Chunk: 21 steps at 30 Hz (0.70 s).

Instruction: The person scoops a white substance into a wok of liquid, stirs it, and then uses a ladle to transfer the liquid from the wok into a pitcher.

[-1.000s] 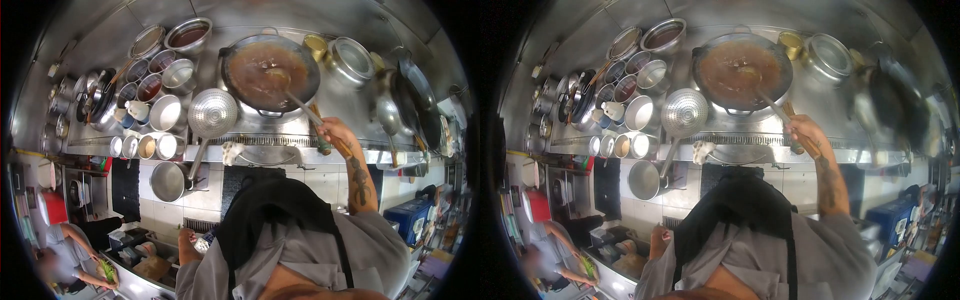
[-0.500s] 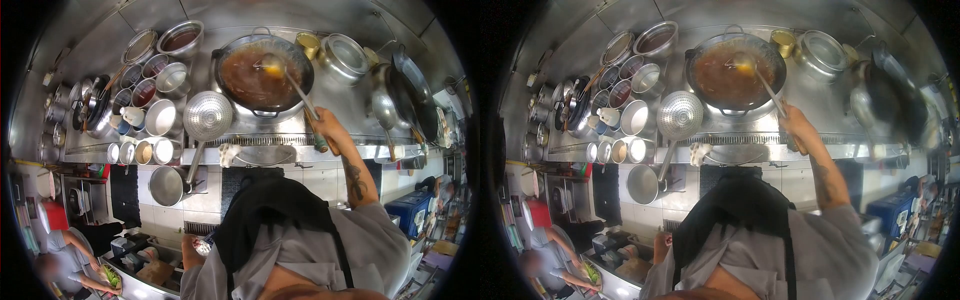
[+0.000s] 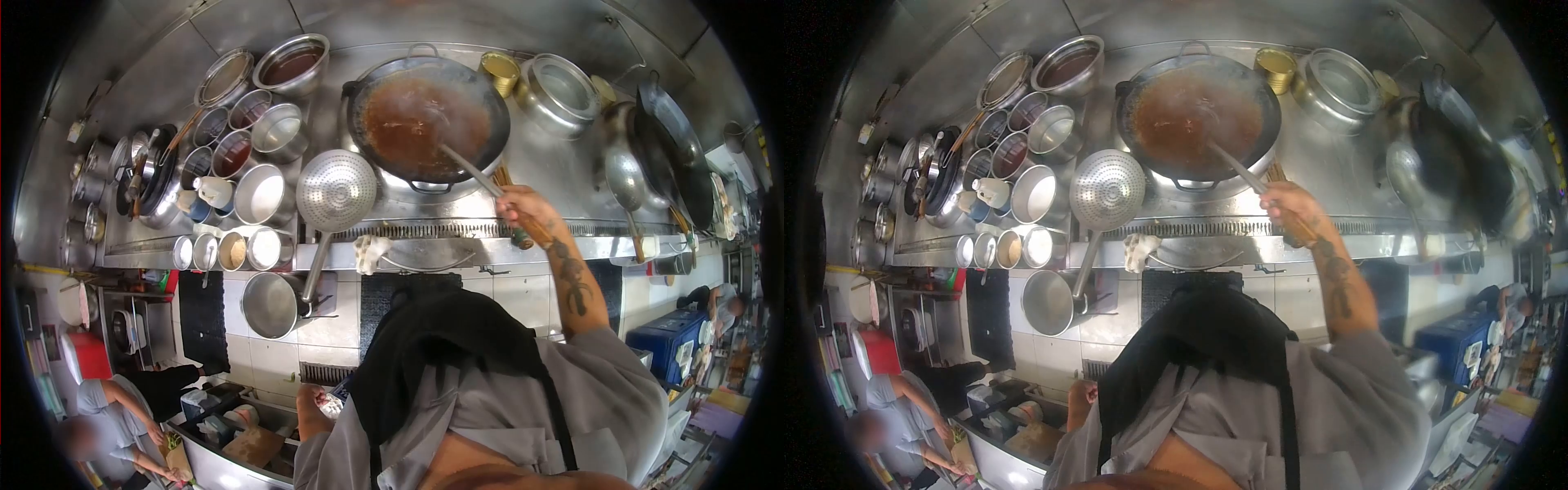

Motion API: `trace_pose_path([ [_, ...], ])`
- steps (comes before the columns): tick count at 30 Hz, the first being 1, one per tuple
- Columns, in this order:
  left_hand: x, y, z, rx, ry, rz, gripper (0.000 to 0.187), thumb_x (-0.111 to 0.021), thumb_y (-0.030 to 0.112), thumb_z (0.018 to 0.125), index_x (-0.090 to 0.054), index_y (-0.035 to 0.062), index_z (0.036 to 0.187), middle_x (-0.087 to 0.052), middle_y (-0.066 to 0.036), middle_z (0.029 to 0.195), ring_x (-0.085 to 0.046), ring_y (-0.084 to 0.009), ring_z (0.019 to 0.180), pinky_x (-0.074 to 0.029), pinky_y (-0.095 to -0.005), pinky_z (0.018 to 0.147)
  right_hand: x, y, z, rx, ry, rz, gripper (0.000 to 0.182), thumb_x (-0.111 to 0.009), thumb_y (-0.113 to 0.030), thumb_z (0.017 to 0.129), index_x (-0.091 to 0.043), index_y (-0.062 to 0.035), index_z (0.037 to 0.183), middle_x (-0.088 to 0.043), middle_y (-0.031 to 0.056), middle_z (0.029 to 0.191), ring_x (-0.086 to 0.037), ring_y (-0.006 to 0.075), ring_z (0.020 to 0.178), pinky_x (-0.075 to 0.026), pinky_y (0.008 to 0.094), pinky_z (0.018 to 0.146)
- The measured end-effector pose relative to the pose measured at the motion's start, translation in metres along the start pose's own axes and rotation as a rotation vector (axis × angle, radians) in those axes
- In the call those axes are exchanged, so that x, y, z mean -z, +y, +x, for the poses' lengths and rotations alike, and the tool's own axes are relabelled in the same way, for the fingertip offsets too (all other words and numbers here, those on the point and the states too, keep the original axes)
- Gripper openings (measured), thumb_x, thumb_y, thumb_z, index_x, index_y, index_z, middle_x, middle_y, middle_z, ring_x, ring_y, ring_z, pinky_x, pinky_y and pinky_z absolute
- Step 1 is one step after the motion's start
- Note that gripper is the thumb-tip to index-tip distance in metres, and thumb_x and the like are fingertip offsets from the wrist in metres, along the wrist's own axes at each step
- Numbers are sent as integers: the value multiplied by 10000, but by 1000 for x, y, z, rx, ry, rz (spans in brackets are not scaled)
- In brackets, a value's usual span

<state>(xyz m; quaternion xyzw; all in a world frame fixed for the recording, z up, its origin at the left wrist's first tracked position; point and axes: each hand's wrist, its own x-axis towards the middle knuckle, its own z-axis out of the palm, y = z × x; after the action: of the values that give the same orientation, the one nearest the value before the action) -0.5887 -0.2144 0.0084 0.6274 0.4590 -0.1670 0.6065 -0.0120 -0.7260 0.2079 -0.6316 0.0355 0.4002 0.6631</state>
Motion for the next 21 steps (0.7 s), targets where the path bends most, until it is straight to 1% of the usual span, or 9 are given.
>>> trace_pose_path([
  [6,0,-2,3,-50,-12,59,226,-588,9,776,-488,117,605,-505,6,557,-472,-121,459,-427,-259,464,-75,6,16,267,521,-879,357,-532,-86,806,-499,65,1127,-592,221,748,-617,352,657,-517,404,610],
  [8,0,1,2,-88,-19,92,237,-587,3,773,-477,117,596,-496,7,548,-463,-121,450,-419,-257,455,-85,33,36,320,257,-415,303,-556,-99,807,-500,33,1074,-540,52,682,-525,147,487,-446,301,446],
  [10,2,3,4,-96,-19,110,243,-588,6,772,-473,117,588,-493,7,543,-458,-121,446,-409,-258,448,-69,25,23,53,121,-119,263,-561,-92,804,-511,10,1041,-519,4,676,-475,80,454,-403,260,403],
  [11,3,-1,7,-72,-14,92,244,-590,11,771,-475,117,583,-494,6,544,-457,-121,446,-402,-259,447,-42,-5,-13,-66,128,158,110,-587,-83,769,-570,-44,870,-498,-13,598,-488,64,488,-379,222,425],
  [12,4,3,6,-61,-8,85,245,-591,17,771,-477,117,579,-496,5,544,-457,-121,447,-396,-259,445,-28,-12,-25,-29,90,-11,83,-570,-87,777,-579,-40,844,-510,-7,618,-490,61,494,-374,212,417],
  [14,6,1,4,-38,-4,75,248,-595,29,771,-480,117,570,-499,4,544,-456,-121,448,-383,-261,441,-9,-15,-21,-33,227,-550,163,-541,-85,789,-601,0,915,-622,92,736,-623,190,624,-491,312,532],
  [17,6,-7,7,-22,-11,73,253,-600,46,770,-485,116,556,-503,2,545,-456,-121,449,-364,-263,435,-45,11,9,155,653,-1120,277,-519,-81,797,-579,51,1033,-656,216,949,-653,357,882,-513,434,767],
  [18,6,-5,7,-18,-13,75,255,-602,52,770,-486,116,552,-504,1,545,-455,-121,450,-357,-264,433,-61,10,19,62,584,-1055,347,-538,-67,791,-517,59,1114,-611,308,997,-577,450,1001,-468,473,857],
  [21,5,-2,8,-3,-19,89,263,-608,69,770,-491,116,538,-509,-1,546,-454,-121,452,-338,-266,428,-80,39,29,243,373,-678,295,-563,-113,805,-544,55,1047,-603,145,745,-596,248,634,-486,344,590],
])
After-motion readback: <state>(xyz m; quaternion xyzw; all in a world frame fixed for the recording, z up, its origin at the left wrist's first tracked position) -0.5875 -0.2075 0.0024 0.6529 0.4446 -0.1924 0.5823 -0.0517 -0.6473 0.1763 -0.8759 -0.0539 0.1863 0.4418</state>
